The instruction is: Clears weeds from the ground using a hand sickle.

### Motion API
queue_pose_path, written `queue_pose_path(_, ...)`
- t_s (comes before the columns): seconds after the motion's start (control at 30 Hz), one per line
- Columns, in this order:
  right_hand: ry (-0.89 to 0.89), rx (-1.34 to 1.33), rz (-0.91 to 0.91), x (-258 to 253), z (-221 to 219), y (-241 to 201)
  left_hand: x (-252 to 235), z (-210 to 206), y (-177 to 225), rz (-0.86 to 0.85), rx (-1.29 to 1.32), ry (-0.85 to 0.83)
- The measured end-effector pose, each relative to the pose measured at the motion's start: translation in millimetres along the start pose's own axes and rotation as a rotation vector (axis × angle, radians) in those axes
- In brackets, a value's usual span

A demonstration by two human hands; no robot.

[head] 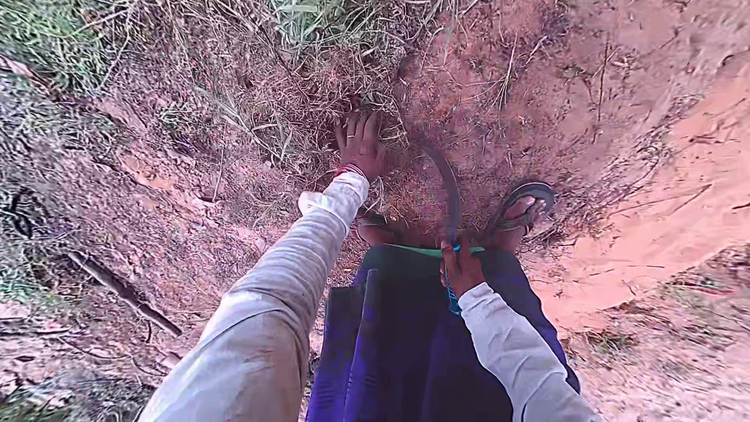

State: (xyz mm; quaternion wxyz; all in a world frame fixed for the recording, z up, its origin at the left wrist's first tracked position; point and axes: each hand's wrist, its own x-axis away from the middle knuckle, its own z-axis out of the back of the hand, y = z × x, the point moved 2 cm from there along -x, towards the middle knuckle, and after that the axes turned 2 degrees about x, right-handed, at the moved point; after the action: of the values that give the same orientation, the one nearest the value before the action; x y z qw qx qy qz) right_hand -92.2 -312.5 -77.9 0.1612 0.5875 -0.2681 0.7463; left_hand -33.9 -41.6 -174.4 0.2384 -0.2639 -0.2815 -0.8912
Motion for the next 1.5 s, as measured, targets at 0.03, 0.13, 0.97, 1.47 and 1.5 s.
queue_pose_path(0.03, 0.111, -0.080, 0.099, 10, 7, 3, 1, -10, -1, -0.014, 0.045, 0.077)
queue_pose_path(0.13, 0.301, -0.299, 0.239, 22, 19, 5, 12, -37, -5, 0.145, 0.005, -0.064)
queue_pose_path(0.97, -0.070, -0.534, -0.006, -28, -5, -2, -21, 92, -91, 0.330, -0.178, -0.207)
queue_pose_path(1.47, -0.087, -0.066, 0.060, 27, -53, 5, -28, 117, -112, 0.206, -0.376, -0.156)
queue_pose_path(1.5, -0.008, -0.108, 0.075, 28, -41, 4, -29, 111, -106, 0.207, -0.414, -0.154)
